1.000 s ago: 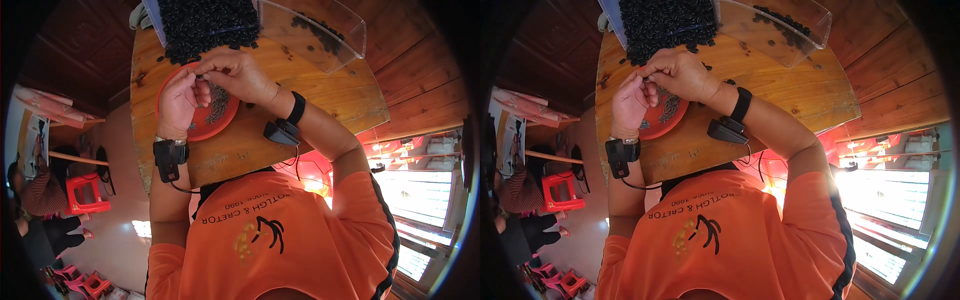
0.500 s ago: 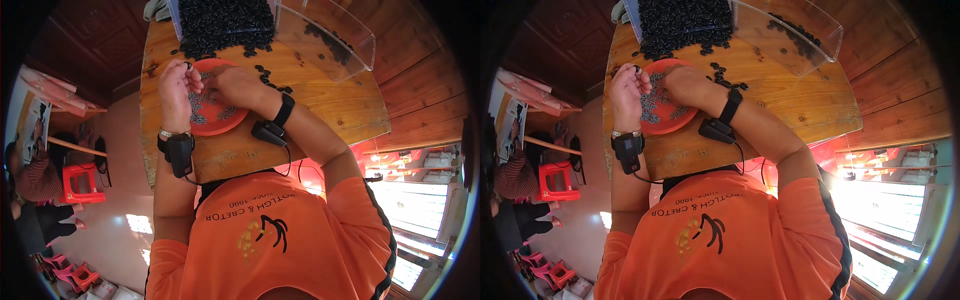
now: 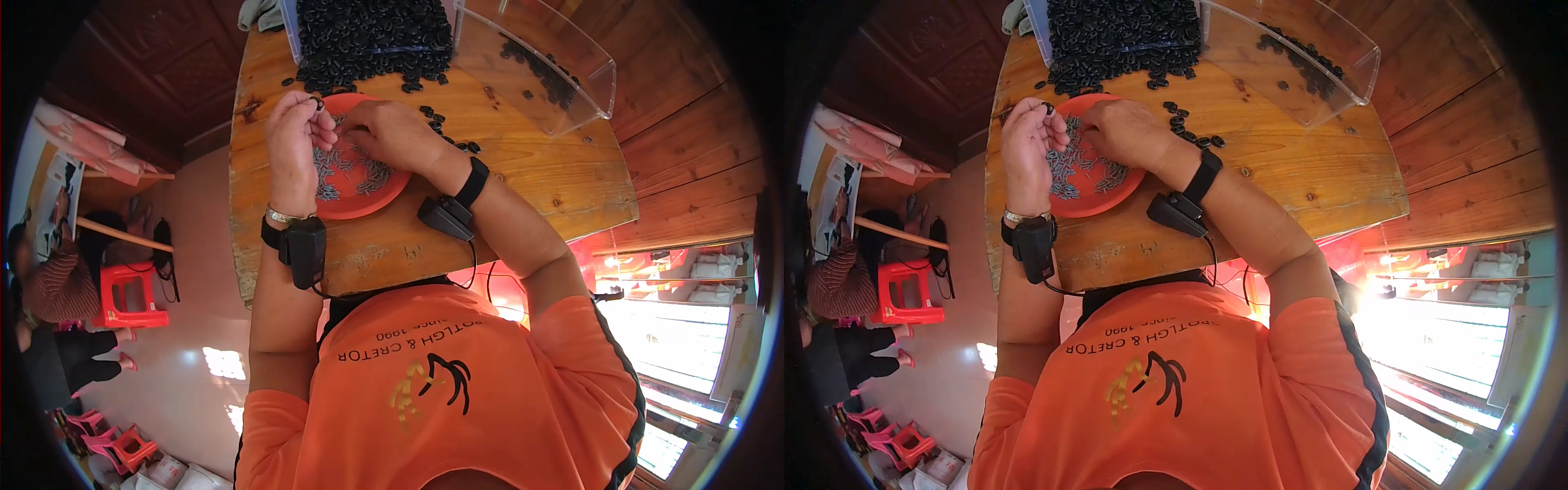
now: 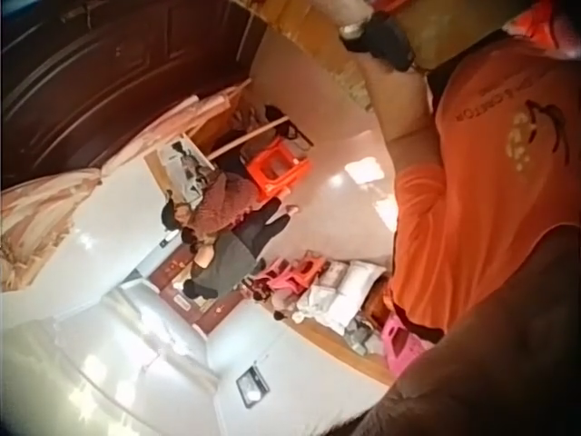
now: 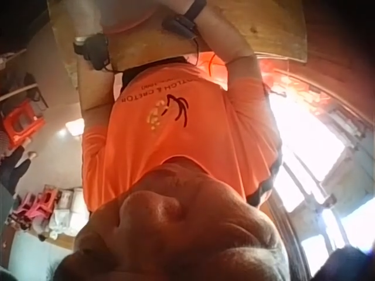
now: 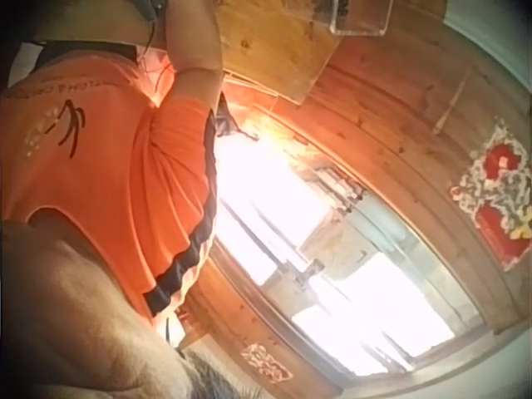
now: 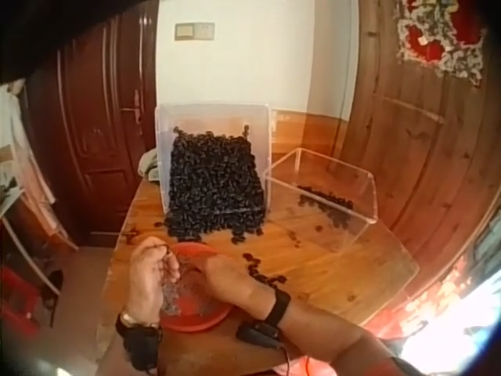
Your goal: The person is sorting small black plastic components from a large container into a red bowl.
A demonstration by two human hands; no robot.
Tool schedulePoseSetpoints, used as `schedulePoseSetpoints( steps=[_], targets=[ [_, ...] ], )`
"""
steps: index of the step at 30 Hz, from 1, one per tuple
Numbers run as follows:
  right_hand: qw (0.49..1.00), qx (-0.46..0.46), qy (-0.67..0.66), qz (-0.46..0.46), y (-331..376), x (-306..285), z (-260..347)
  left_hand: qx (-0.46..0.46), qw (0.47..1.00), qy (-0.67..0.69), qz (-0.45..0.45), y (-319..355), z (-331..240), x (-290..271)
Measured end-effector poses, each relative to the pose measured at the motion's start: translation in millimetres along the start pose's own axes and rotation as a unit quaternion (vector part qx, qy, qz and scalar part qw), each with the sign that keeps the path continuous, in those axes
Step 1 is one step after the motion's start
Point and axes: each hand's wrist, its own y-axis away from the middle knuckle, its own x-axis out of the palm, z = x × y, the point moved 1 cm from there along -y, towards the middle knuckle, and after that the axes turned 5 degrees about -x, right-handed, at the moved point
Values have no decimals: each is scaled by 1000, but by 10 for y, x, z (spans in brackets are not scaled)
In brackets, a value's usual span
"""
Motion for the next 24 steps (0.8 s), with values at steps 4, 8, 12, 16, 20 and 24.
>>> schedulePoseSetpoints(
  steps=[4,8,12,16,20,24],
  targets=[
    [995,-67,3,74,50,-9,128,-1,1000,-1,-16,-16,16,-23],
    [986,-69,53,145,74,51,282,5,1000,-9,-6,-25,17,-34],
    [985,-74,79,137,74,187,245,0,1000,-8,-14,-18,9,-19],
    [974,-91,134,160,47,225,232,6,1000,-12,-9,-11,-2,7],
    [956,-83,156,236,-6,104,353,2,1000,-13,-8,-21,26,-1],
    [939,-104,197,261,-62,45,451,1,1000,-16,-15,-41,58,-13]
  ],
)
